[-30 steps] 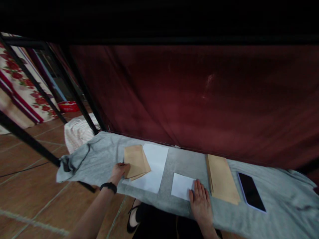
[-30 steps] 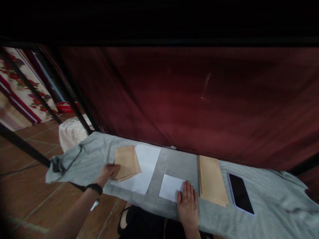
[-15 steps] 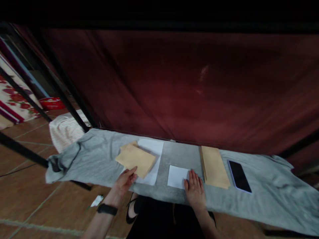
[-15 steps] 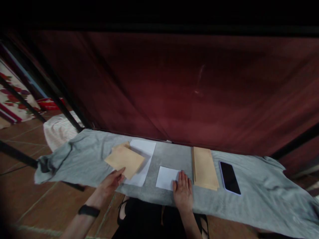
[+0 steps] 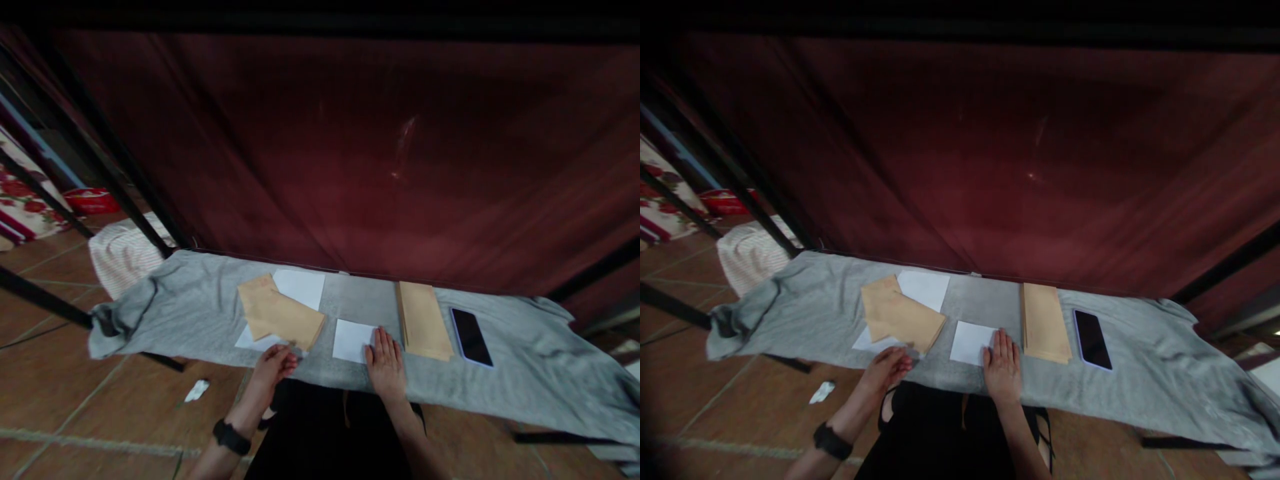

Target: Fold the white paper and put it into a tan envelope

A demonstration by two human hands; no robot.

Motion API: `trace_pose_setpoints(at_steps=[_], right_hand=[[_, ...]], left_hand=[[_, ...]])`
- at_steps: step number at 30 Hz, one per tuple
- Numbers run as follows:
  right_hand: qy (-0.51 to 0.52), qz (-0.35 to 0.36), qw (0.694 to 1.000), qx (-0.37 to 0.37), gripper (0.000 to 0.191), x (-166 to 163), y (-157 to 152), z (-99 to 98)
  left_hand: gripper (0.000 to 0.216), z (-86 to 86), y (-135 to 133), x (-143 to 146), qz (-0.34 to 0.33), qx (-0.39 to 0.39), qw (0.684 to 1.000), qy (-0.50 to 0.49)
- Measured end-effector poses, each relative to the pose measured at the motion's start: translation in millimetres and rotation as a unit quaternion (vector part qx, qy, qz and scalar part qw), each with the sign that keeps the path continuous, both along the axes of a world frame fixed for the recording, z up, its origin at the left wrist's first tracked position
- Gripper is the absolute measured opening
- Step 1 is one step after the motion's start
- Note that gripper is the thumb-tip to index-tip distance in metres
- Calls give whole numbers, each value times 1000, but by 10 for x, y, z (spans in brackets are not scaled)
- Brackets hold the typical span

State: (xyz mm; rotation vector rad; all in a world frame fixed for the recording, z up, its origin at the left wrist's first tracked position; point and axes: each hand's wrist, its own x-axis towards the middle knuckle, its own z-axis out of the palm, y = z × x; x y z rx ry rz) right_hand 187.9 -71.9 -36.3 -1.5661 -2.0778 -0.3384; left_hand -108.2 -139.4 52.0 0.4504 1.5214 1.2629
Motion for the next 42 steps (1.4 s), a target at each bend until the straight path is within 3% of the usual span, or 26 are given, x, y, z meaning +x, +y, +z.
trace_pose_setpoints(at_steps=[3,7,12,16,23,27,29,33,42], right_hand=[[-7,-6,1000,-8,57,-3,1,22],[-17,-8,999,-29,58,-2,-2,62],[-13,-4,999,-43,56,-9,-8,90],[-10,-8,998,-59,56,-19,-7,108],[51,-11,996,-71,51,-116,-22,271],[85,60,988,-111,50,-376,-47,390],[101,94,981,-137,52,-498,-57,411],[114,91,977,-154,51,-542,-55,396],[44,60,990,-118,51,-100,-45,283]], left_hand=[[32,-58,-36,280,-81,94,978,166],[35,-71,115,854,-195,201,881,381],[51,-183,454,1406,-302,192,736,575],[57,-345,619,1470,-307,154,678,650],[60,-524,653,1402,-302,144,628,702],[63,-627,678,1341,-311,172,592,723],[67,-682,696,1301,-305,196,594,718],[68,-738,712,1277,-294,226,599,710],[62,-664,710,1365,-288,185,587,733]])
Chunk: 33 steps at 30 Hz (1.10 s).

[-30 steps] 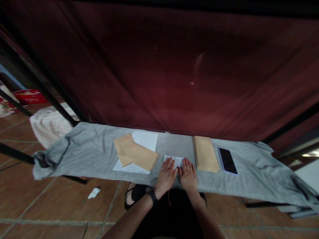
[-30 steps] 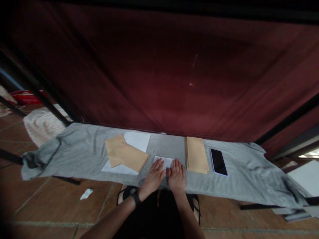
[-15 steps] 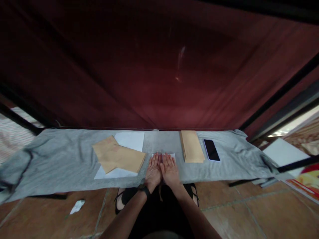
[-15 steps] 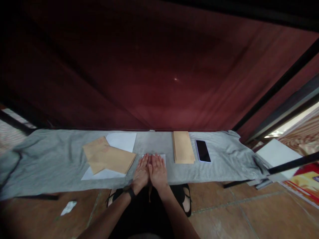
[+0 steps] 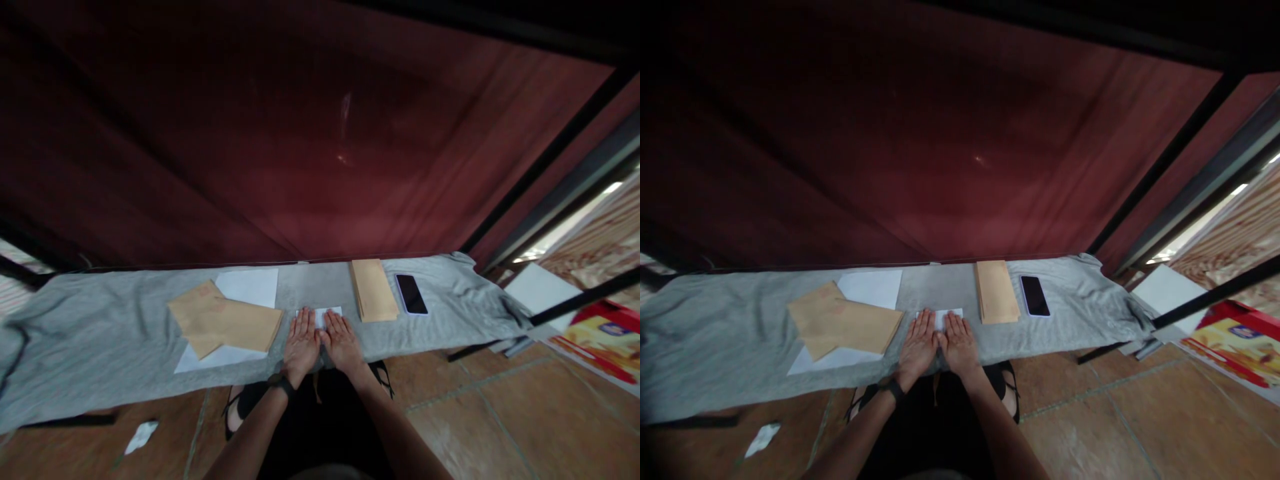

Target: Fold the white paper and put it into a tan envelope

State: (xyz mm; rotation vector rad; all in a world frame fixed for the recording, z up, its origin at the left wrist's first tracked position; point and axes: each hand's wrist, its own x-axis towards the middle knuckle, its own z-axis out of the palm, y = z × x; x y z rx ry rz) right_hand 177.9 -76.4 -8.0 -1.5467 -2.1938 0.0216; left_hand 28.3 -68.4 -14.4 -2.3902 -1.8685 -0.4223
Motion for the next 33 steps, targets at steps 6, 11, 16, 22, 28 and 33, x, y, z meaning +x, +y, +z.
trace_pose_setpoints(at_steps=[6,11,16,22,28,33], right_hand=[[-11,-49,998,46,50,145,-33,-57],[-5,-53,996,65,51,155,-29,-63],[12,-60,996,61,52,94,-78,27],[7,42,998,36,51,-98,-409,68],[-8,23,999,26,56,85,-538,42],[-16,25,1000,10,57,365,-550,75]], left_hand=[[58,21,-134,-58,19,10,1000,-14],[56,-4,-444,-141,1,57,998,-8],[58,15,-667,-138,-64,66,996,10],[64,-31,-680,-169,-81,81,993,15],[70,21,-766,-272,-78,78,994,6],[73,46,-868,-340,-68,62,996,4]])
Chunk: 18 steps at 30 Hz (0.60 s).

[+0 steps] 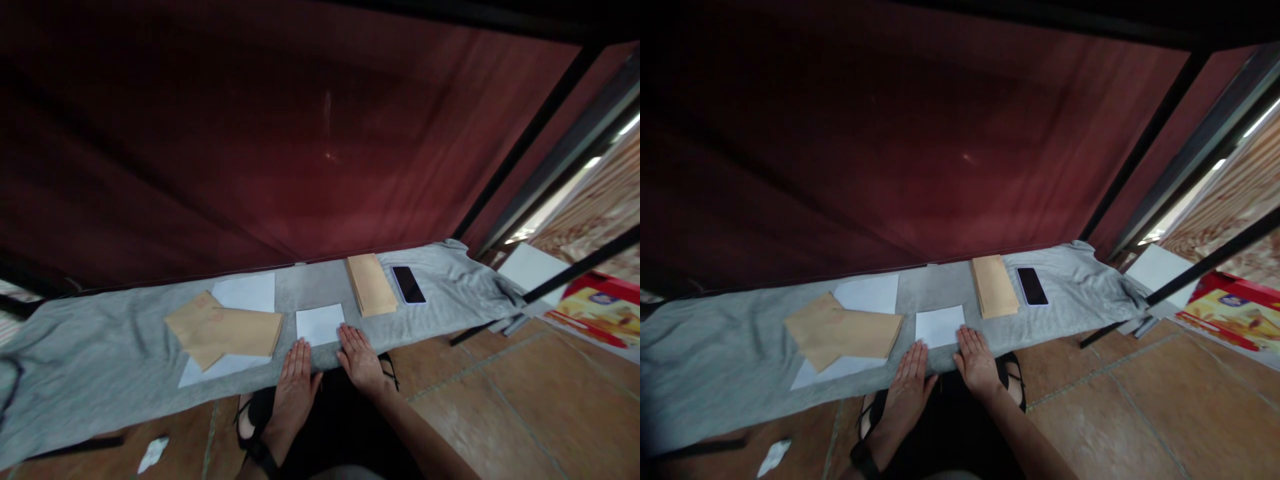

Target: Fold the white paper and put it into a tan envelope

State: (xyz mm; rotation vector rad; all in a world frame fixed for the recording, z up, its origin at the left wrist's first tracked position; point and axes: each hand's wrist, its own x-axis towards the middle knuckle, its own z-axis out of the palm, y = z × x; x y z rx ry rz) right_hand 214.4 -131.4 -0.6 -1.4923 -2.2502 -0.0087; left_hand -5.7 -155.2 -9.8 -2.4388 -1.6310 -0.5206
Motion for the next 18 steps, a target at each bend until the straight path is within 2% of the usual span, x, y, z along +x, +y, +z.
trace_pose_setpoints(at_steps=[4,8,13,16,18], right_hand=[[-2,2,1000,6,58,32,-17,13],[6,2,1000,-2,55,-173,-7,56],[-6,46,999,-11,50,-379,0,63],[-12,54,998,7,52,-277,-4,10],[-7,53,998,15,54,-167,8,-32]], left_hand=[[75,15,-32,10,8,-12,1000,0],[74,14,-23,41,11,-11,1000,5],[68,-17,-40,32,14,-15,1000,5],[60,63,-69,-27,10,-26,1000,2],[54,195,-57,-111,-2,-36,999,-3]])
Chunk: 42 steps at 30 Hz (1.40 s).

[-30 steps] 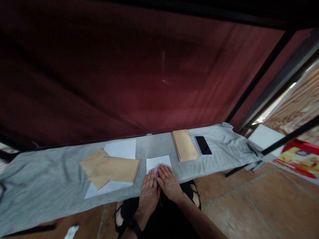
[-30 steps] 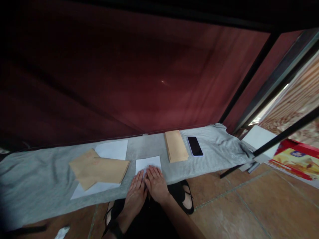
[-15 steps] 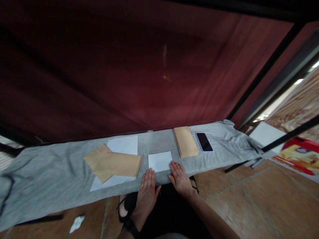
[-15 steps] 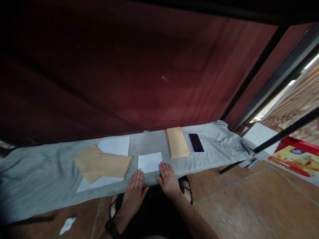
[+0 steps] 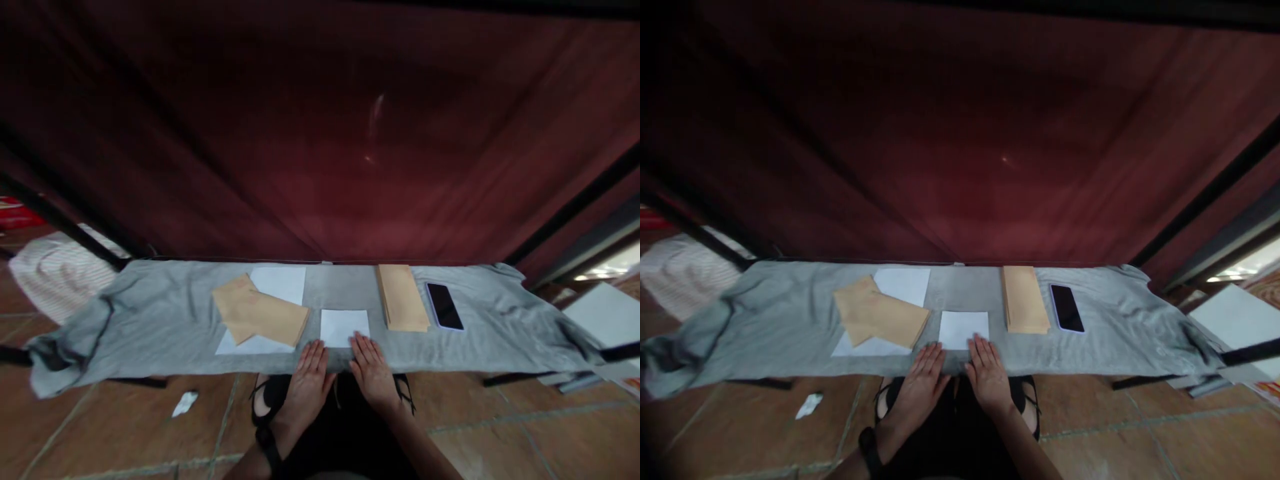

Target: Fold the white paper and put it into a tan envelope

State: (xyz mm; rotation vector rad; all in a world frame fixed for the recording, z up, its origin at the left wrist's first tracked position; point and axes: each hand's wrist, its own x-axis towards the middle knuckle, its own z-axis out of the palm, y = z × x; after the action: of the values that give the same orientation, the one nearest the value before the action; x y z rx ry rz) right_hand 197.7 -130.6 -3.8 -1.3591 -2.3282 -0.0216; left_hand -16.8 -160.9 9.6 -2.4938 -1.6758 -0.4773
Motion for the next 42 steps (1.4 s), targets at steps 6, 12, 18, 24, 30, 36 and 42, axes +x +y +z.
trace_pose_setpoints(at_steps=[6,12,18,24,30,36,42], right_hand=[[67,-20,997,-22,48,41,108,-18],[355,-29,905,-231,40,-546,372,111],[429,-61,787,-440,32,-1296,686,177],[401,-90,776,-478,27,-1624,859,209],[395,-84,818,-410,14,-1705,872,293],[436,-14,824,-360,28,-1680,791,508],[442,99,811,-371,26,-1385,723,858]], left_hand=[[54,452,326,-614,71,-3,997,-39],[70,313,609,-1306,147,-66,986,-53],[78,-71,515,-1412,171,-79,981,-52],[77,-204,496,-1403,173,-48,982,-63],[81,-179,484,-1374,172,-32,981,-79],[94,296,444,-1266,179,22,979,-99],[108,905,446,-1175,107,27,993,-35]])
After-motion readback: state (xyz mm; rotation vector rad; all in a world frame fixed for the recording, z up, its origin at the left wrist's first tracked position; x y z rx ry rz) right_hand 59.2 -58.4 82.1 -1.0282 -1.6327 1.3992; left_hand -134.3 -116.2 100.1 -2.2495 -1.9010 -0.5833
